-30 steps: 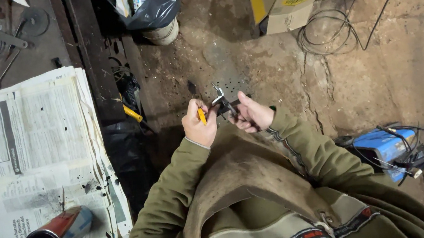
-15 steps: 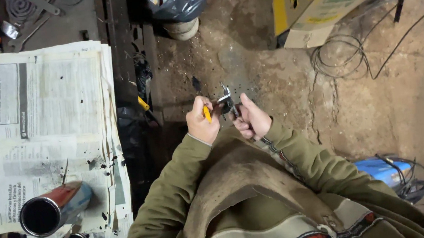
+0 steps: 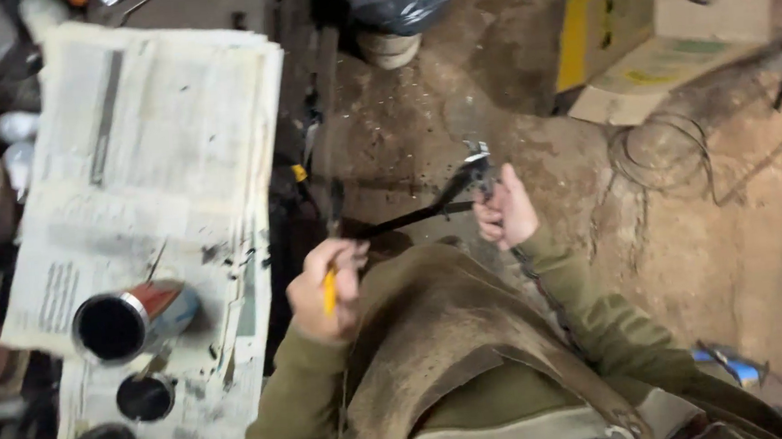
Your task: Painting a black metal stand or bracket using a paint brush.
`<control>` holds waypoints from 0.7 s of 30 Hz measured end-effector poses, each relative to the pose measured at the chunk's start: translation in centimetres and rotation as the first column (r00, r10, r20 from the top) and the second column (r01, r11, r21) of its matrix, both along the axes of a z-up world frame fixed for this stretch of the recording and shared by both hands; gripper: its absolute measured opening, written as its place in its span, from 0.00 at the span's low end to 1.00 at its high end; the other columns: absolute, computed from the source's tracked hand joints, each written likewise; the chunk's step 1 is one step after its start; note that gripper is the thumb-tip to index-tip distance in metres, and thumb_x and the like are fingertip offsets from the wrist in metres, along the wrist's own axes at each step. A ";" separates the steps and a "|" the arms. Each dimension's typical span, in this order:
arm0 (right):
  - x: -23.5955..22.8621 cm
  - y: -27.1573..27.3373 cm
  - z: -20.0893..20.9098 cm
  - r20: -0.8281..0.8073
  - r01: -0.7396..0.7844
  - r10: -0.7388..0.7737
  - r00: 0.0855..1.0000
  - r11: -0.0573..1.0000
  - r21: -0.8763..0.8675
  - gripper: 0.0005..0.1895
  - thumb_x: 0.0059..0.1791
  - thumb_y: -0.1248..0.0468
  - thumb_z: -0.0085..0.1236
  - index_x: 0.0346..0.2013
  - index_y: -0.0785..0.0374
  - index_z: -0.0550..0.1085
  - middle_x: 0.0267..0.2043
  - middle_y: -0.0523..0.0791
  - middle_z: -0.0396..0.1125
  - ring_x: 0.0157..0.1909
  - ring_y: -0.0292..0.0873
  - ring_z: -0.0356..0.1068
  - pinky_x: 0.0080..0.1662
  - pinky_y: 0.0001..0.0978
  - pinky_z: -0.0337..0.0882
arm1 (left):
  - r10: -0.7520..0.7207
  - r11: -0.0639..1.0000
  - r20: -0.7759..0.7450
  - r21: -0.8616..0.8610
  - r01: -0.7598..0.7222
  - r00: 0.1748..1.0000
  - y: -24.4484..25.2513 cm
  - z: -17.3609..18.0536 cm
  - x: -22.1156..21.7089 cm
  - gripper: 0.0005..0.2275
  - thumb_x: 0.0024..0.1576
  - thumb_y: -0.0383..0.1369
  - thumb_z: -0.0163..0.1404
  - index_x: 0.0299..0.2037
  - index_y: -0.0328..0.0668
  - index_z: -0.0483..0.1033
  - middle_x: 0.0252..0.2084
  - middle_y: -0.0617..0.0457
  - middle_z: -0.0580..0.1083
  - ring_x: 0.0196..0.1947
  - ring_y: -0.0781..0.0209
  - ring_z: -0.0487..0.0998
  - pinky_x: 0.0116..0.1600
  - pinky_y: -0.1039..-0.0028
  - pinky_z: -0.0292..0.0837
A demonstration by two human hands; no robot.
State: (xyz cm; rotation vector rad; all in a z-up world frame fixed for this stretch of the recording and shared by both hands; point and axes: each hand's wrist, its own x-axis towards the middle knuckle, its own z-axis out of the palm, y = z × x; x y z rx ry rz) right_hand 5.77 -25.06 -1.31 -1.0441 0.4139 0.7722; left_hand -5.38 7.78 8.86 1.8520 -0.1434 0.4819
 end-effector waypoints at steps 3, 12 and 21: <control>0.3 -2.0 -0.8 0.004 -0.088 0.089 0.996 0.994 -0.063 0.42 0.47 0.21 0.26 0.34 0.57 0.62 0.16 0.36 0.45 0.13 0.37 0.44 0.18 0.32 0.47 | 0.181 0.978 -0.033 0.114 -0.176 0.983 5.4 3.8 -4.5 0.13 0.64 0.33 0.45 0.53 0.33 0.72 0.39 0.44 0.78 0.37 0.59 0.81 0.43 0.73 0.76; 1.7 -7.6 -2.9 -0.032 -0.042 0.031 0.999 0.874 -0.485 0.48 0.45 0.13 0.16 0.33 0.54 0.54 0.21 0.38 0.42 0.24 0.42 0.42 0.29 0.39 0.44 | 0.721 0.692 -0.057 0.119 -0.712 0.691 15.7 12.0 -12.2 0.08 0.68 0.28 0.48 0.52 0.31 0.73 0.38 0.49 0.78 0.34 0.66 0.79 0.41 0.79 0.75; -0.1 0.4 5.2 0.178 0.026 0.075 0.981 0.861 -0.507 0.48 0.49 0.15 0.20 0.35 0.60 0.55 0.22 0.38 0.36 0.25 0.40 0.34 0.31 0.39 0.41 | 0.761 0.621 -0.077 0.371 -0.690 0.644 22.3 6.8 -11.7 0.07 0.62 0.28 0.58 0.48 0.35 0.77 0.35 0.44 0.79 0.32 0.57 0.83 0.38 0.72 0.76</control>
